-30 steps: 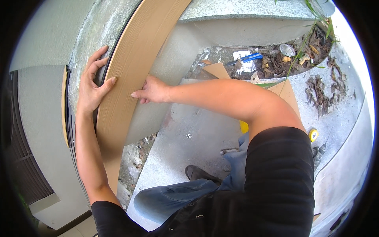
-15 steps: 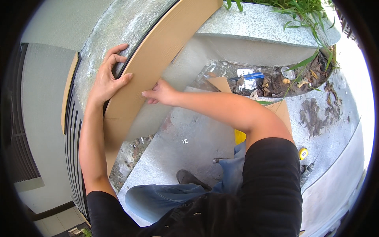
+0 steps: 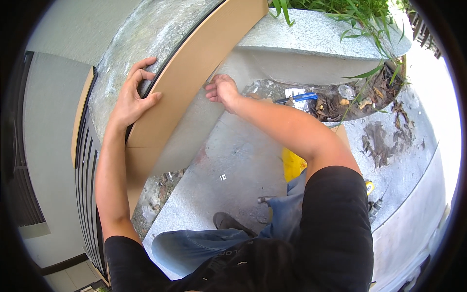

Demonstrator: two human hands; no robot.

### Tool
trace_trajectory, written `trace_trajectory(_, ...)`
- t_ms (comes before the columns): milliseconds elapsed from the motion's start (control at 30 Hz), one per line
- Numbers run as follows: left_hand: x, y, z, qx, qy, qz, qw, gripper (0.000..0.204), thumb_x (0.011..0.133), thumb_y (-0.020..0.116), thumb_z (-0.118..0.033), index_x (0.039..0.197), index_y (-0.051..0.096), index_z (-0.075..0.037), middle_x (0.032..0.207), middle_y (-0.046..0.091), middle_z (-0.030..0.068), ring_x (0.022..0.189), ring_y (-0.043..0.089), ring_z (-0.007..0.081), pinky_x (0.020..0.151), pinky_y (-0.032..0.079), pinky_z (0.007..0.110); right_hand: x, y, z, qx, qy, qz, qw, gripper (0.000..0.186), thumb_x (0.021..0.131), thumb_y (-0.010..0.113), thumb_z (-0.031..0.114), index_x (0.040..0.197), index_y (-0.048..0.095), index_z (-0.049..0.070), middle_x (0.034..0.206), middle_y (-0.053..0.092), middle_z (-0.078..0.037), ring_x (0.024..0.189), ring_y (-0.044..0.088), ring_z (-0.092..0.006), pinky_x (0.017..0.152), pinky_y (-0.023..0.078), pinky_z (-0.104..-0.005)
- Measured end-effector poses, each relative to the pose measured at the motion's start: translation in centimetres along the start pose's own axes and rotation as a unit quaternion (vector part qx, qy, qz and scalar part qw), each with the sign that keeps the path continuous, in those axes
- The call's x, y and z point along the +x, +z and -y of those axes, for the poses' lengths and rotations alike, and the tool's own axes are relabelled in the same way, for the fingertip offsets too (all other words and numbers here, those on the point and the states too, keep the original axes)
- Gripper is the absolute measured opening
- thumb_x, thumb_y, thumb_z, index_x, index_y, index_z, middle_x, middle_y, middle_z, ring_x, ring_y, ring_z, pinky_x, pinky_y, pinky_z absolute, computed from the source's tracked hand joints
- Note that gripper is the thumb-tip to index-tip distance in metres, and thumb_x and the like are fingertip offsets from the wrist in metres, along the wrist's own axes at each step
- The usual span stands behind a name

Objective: The person carries a strip of trim and fits it along with a curved panel against the concrete structure by hand.

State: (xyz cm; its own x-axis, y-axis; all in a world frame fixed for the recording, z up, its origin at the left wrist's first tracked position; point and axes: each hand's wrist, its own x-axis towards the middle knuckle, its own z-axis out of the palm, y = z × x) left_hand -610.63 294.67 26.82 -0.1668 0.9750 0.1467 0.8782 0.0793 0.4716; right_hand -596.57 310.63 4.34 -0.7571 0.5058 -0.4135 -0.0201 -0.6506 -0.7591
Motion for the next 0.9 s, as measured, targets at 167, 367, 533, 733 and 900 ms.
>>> trace_trajectory(167,0.3,0.2,-0.1,0.008,0.003,-0.004,1.0,0.037,0.074,0.077,-0.019,0.102,0.058,-0.004,0.151,0.05,0.0128,0.141,0.047,0.032,0.115,0.036,0.041,1.6,-2.6,3.6,0.147,-0.053,0.011,0.988,0.026,0.105,0.044,0.019,0.12,0.058,0.005,0.103,0.063,-0.007,0.066,0.058,-0.0149,0.061,0.051,-0.0307)
trace_trajectory(367,0.1,0.2,-0.1,0.013,-0.004,-0.001,1.0,0.036,0.075,0.076,-0.019,0.1,0.055,-0.004,0.151,0.049,0.0134,0.14,0.047,0.0318,0.115,0.036,0.041,2.0,-2.9,3.6,0.153,-0.047,0.104,0.982,0.021,0.104,0.047,0.011,0.12,0.059,0.005,0.098,0.066,-0.006,0.069,0.06,-0.0139,0.064,0.053,-0.0305)
trace_trajectory(533,0.3,0.2,-0.2,0.021,0.003,0.001,1.0,0.037,0.074,0.076,-0.017,0.102,0.056,-0.002,0.151,0.048,0.0158,0.14,0.046,0.0359,0.113,0.039,0.044,2.6,-3.5,3.2,0.159,-0.05,0.129,0.977,0.021,0.103,0.049,0.005,0.122,0.058,0.003,0.094,0.067,-0.006,0.073,0.064,-0.0153,0.069,0.057,-0.0333)
trace_trajectory(733,0.3,0.5,-0.1,0.016,0.001,-0.004,1.0,0.038,0.074,0.076,-0.018,0.102,0.056,-0.002,0.152,0.047,0.0165,0.141,0.045,0.0367,0.114,0.038,0.045,2.9,-3.4,3.1,0.153,-0.061,0.136,0.977,0.022,0.102,0.05,0.003,0.123,0.054,0.001,0.096,0.067,-0.008,0.074,0.065,-0.0162,0.073,0.059,-0.0354)
trace_trajectory(900,0.3,0.4,-0.1,0.015,0.0,-0.001,1.0,0.038,0.075,0.077,-0.019,0.102,0.056,-0.002,0.153,0.047,0.0173,0.142,0.045,0.0378,0.115,0.037,0.045,2.9,-3.3,2.8,0.172,-0.068,0.13,0.974,0.02,0.102,0.05,0.007,0.121,0.054,0.002,0.093,0.064,-0.007,0.069,0.062,-0.0148,0.071,0.057,-0.0374)
